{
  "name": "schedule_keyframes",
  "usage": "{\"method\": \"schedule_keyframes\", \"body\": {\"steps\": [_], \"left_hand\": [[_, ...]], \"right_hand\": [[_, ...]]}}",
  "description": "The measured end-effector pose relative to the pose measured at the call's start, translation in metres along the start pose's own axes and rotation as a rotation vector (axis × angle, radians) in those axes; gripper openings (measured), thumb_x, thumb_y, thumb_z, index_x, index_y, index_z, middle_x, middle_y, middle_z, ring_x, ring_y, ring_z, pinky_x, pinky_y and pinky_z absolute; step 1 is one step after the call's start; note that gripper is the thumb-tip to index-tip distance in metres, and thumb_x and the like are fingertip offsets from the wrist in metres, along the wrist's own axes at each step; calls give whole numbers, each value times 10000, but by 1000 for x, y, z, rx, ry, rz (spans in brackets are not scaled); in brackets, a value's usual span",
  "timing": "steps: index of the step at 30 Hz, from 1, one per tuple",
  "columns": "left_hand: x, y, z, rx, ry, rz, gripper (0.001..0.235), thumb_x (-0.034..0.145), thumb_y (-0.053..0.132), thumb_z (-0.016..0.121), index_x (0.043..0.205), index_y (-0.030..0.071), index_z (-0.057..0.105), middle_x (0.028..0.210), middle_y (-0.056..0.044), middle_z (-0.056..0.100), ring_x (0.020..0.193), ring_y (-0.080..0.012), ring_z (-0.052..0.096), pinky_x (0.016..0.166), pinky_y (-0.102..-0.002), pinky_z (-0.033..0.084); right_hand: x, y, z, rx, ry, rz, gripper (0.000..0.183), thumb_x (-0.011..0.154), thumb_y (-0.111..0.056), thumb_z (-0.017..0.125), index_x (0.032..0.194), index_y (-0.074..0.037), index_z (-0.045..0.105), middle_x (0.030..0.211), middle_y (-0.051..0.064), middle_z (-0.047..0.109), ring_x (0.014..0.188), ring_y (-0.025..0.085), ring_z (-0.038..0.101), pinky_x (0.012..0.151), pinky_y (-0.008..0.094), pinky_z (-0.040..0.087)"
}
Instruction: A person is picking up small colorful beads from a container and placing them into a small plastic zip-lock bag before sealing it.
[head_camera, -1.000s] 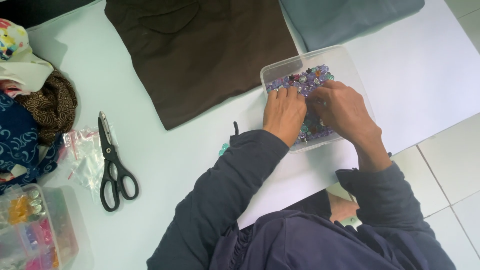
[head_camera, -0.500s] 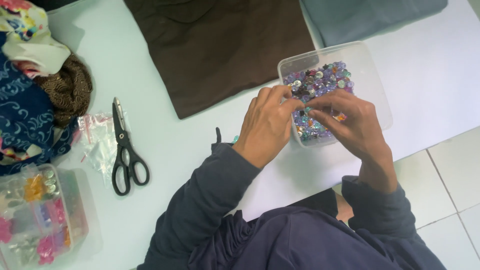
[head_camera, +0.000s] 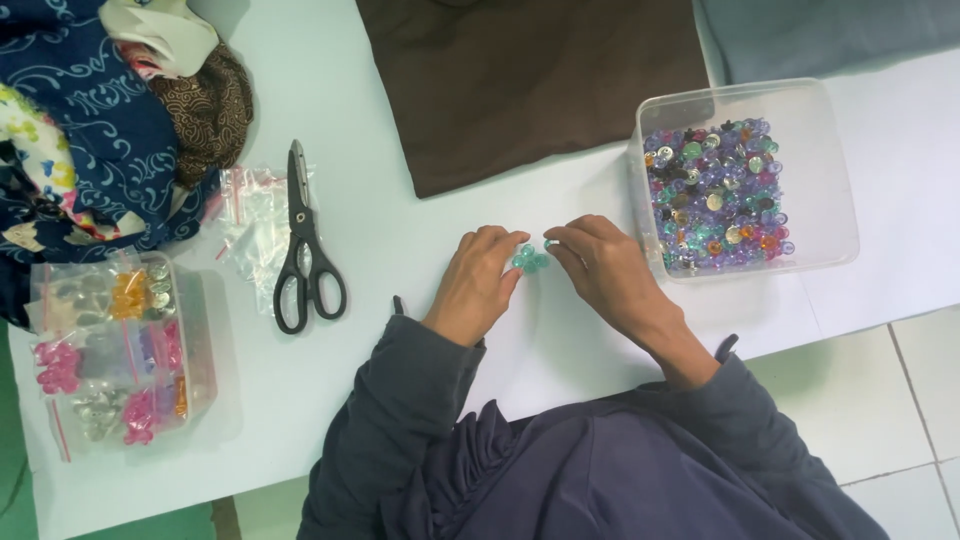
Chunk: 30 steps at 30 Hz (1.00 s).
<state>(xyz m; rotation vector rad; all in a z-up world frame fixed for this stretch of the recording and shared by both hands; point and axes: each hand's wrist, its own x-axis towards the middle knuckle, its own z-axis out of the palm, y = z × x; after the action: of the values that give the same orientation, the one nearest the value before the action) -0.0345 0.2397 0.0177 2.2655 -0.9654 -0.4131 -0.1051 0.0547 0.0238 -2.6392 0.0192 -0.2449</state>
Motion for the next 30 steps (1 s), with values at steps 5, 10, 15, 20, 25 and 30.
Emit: {"method": "schedule_keyframes", "body": {"steps": [5, 10, 15, 20, 25, 30], "left_hand": [[1, 0, 5, 33, -4, -16, 403, 925, 12, 639, 1327, 10, 613, 1158, -190, 607, 1038, -304, 626, 861, -391, 536], [9, 19, -7, 91, 30, 20, 381, 944, 30, 622, 1324, 23, 621, 1154, -189, 611, 1036, -310, 633, 853, -409, 536], [31, 76, -12, 55, 173, 279, 253, 941, 43, 640, 1189, 32, 685, 1048, -155, 604, 933, -315, 637, 791, -438, 542], [78, 118, 39, 107, 234, 458, 173, 833, -76, 653, 973, 23, 678, 981, -126, 558, 885, -339, 542, 712, -457, 495], [124, 136, 106, 483, 21, 377, 182, 788, 31, 723, 911, 158, 766, 1020, -66, 580, 978, -293, 553, 806, -371, 513], [145, 122, 123, 466, -49, 349, 72, 716, -31, 747, 728, 23, 701, 796, -152, 592, 779, -265, 573, 663, -412, 418]], "right_hand": [[-1, -5, 7, 41, -40, 39, 155, 954, -48, 705, 1091, -24, 773, 887, 130, 728, 758, 190, 743, 592, 238, 589], [-8, -19, -42, 142, 28, -23, 158, 948, -23, 711, 1092, 1, 771, 902, 161, 724, 772, 246, 744, 585, 293, 598], [-28, 0, -101, 168, 145, -2, 186, 888, 4, 792, 1072, -23, 784, 972, 161, 726, 814, 298, 731, 616, 369, 608], [-30, 68, -129, -68, 91, 138, 122, 955, -165, 802, 1060, -103, 792, 1002, 62, 711, 819, 203, 659, 706, 342, 521], [-18, 99, -117, -252, -417, 415, 166, 886, -63, 613, 936, -149, 746, 896, 44, 649, 850, 274, 624, 669, 405, 473], [-12, 101, -106, -349, -491, 482, 194, 835, -28, 687, 970, -114, 797, 954, 69, 748, 903, 317, 751, 762, 500, 611]]}}
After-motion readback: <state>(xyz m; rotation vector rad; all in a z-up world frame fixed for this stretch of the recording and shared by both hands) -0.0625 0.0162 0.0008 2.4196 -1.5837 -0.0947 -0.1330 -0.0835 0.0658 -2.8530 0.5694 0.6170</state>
